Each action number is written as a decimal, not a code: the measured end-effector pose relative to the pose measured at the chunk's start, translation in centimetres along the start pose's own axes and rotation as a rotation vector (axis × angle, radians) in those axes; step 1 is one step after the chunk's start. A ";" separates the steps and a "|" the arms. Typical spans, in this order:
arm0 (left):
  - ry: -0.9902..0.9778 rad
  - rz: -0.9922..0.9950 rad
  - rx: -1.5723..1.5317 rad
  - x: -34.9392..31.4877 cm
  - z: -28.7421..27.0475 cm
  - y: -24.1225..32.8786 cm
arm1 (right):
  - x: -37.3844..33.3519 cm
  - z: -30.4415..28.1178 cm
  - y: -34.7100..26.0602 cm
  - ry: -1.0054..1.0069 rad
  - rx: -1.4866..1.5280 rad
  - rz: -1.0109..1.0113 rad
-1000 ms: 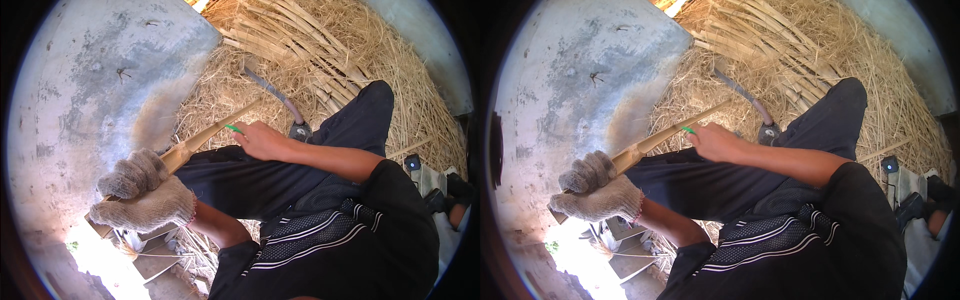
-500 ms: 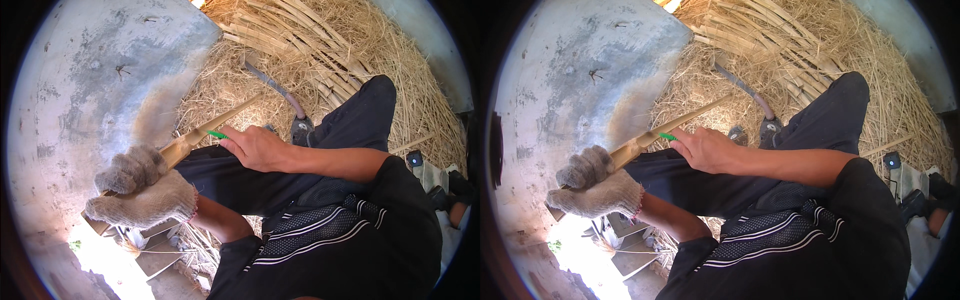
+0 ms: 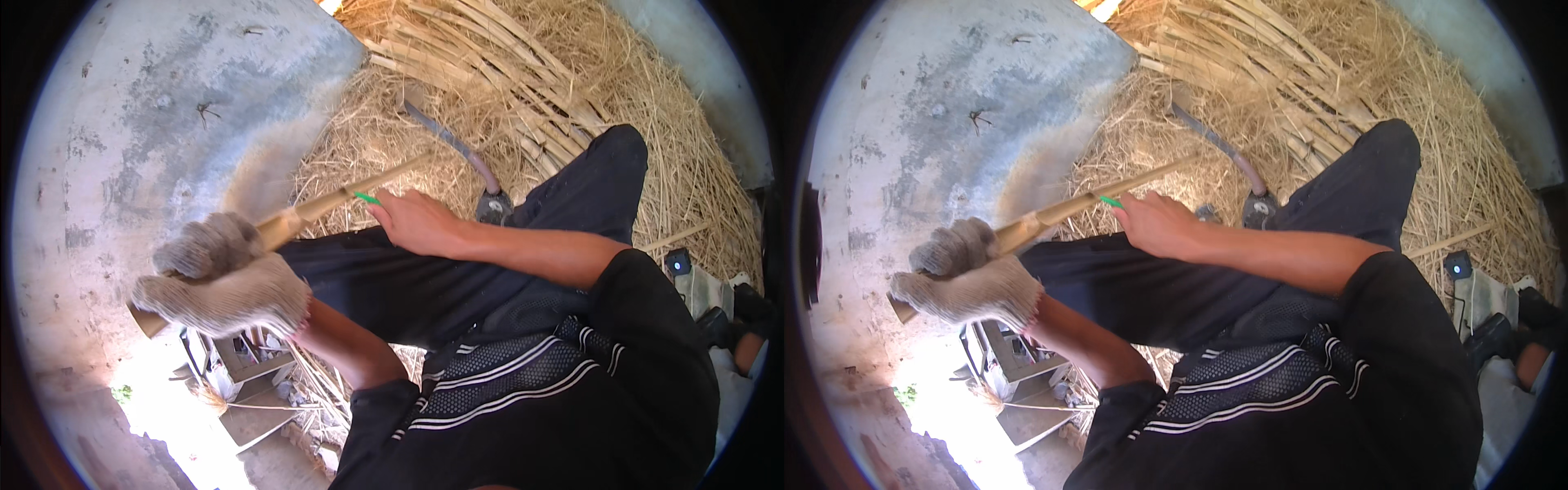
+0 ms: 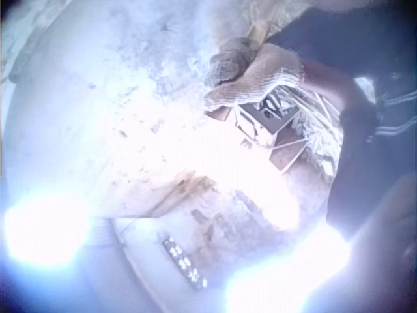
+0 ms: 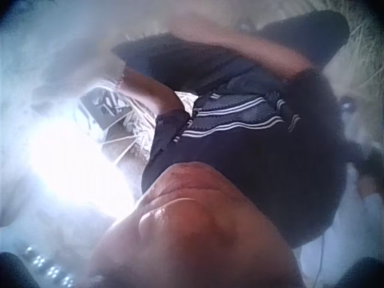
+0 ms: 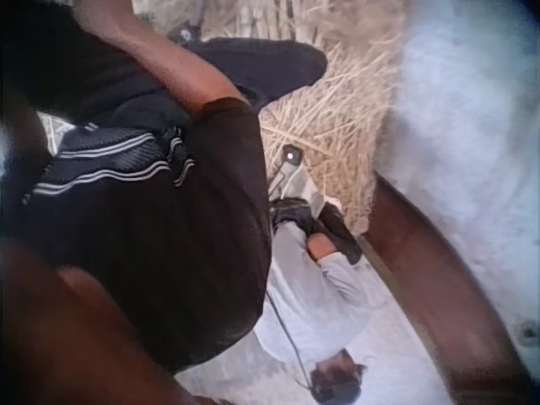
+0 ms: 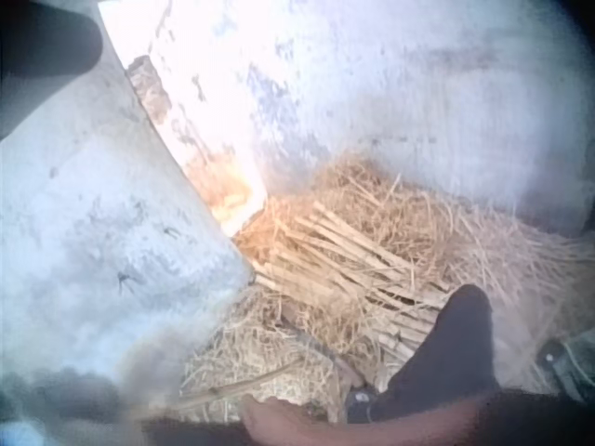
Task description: The person sits on the ground and uses a green utility knife to peel the outer layer off a long bamboo stick. They hold the stick with a gloved left hand and scrape the surface with the knife in their right hand, creating a pile of bamboo shavings.
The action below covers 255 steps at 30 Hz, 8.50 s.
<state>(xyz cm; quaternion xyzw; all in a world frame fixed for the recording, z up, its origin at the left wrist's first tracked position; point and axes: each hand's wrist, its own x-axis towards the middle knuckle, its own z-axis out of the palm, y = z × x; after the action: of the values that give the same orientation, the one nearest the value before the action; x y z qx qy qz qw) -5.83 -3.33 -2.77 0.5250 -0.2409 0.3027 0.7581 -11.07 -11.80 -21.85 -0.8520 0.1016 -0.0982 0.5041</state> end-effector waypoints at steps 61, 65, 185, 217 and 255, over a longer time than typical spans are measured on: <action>-0.054 -0.001 0.080 -0.3 -1.7 0.2 | 0.8 -0.6 0.2 -0.065 -0.036 0.026; -0.114 0.004 0.045 -0.3 -1.1 0.3 | 0.3 -0.3 -0.1 0.001 -0.115 -0.080; -0.057 -0.013 0.001 -2.6 0.1 0.8 | -3.9 -4.7 -7.5 -0.086 0.087 -0.021; -0.649 -0.182 -0.488 0.2 -2.7 -0.8 | -2.8 -4.8 -6.4 0.024 0.091 -0.143; 0.035 0.543 0.834 8.3 -3.6 -10.4 | 3.0 -2.1 -4.4 0.096 -0.005 -0.176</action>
<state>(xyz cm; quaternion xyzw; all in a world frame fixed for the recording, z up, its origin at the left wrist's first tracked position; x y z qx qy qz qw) 7.54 -0.97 -5.10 0.6967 -0.2145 0.5686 0.3812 -8.43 -12.27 -16.79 -0.8531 0.0507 -0.1826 0.4861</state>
